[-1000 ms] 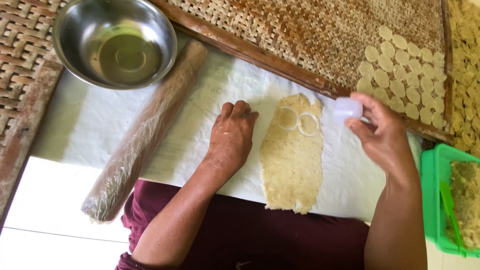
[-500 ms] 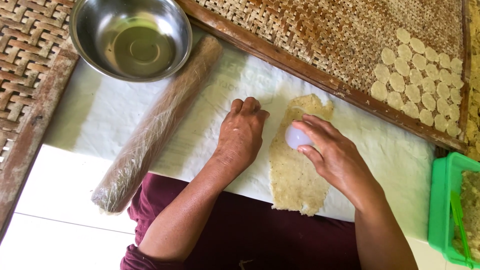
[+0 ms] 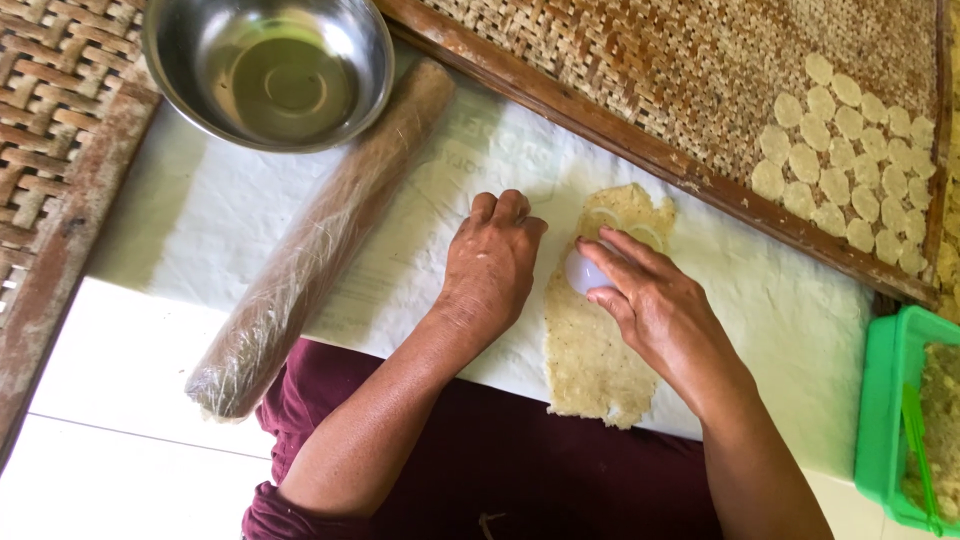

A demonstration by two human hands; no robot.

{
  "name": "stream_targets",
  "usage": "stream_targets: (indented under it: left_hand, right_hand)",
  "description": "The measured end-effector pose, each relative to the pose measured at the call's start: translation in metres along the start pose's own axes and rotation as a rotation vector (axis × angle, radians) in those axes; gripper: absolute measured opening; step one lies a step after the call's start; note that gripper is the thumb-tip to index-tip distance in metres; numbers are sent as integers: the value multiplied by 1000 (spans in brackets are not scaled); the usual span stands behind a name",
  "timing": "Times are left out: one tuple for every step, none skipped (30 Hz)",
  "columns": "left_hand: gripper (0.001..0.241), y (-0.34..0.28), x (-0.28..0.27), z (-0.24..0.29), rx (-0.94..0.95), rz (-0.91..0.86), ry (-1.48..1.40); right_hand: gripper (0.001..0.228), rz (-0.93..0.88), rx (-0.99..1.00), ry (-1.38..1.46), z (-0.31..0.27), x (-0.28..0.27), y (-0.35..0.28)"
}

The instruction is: Rolling out dough with a rolling pin and stamping out small circles using a circular mold.

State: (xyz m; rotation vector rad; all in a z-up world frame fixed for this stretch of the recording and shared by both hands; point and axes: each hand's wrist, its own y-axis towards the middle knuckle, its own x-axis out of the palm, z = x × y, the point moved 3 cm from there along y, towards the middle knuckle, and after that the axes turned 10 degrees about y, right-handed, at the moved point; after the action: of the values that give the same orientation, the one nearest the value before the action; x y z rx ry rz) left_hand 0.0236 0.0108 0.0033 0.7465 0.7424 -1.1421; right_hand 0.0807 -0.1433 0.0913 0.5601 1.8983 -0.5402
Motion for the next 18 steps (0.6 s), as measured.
stream_targets:
  left_hand:
    - [37, -1, 0, 1, 3, -5, -3]
    - [38, 1, -1, 1, -6, -10, -8]
    - [39, 3, -2, 0, -14, -14, -13]
    - [39, 2, -1, 1, -10, -13, -11]
    - [41, 2, 0, 1, -19, -12, -16]
    - [42, 2, 1, 0, -29, -9, -19]
    - [42, 3, 0, -1, -28, -6, -16]
    - [43, 1, 1, -1, -17, -7, -12]
    - [44, -1, 2, 0, -7, -7, -7]
    - [44, -1, 3, 1, -2, -8, -9]
    - [42, -1, 2, 1, -8, 12, -33]
    - [41, 2, 1, 1, -10, 41, -53]
    - [41, 5, 1, 1, -3, 49, -52]
    - [42, 3, 3, 1, -1, 49, -33]
    - [43, 0, 5, 0, 2, 48, -13]
    - [43, -1, 5, 1, 1, 43, -14]
    - [41, -2, 4, 1, -11, 29, -18]
    - [39, 1, 2, 1, -19, 23, -19]
  right_hand:
    - [48, -1, 6, 1, 1, 1, -1]
    - [48, -8, 15, -3, 3, 1, 1]
    - [48, -14, 24, -7, 4, 1, 3]
    - [48, -10, 25, -6, 6, 1, 2]
    - [46, -4, 3, 7, 7, 1, 1]
    - [44, 1, -22, 21, 8, 1, 1]
    - [44, 5, -25, 21, 8, -1, 4]
    - [44, -6, -28, 38, 7, -2, 3]
    - [44, -16, -31, 55, 7, -2, 2]
    - [44, -14, -27, 54, 9, -1, 1]
    - [46, -8, -37, 30, 10, 0, 0]
    - [47, 4, -54, 2, 12, -1, 3]
    - [47, 13, -56, -4, 13, -3, 4]
    - [47, 5, -89, 14, 12, -2, 3]
    - [48, -4, -121, 31, 11, 0, 2]
    - [48, -6, -118, 34, 9, 1, 2]
    - [48, -13, -51, 34, 9, 1, 2]
    - [48, -12, 11, 30, 9, 0, 6]
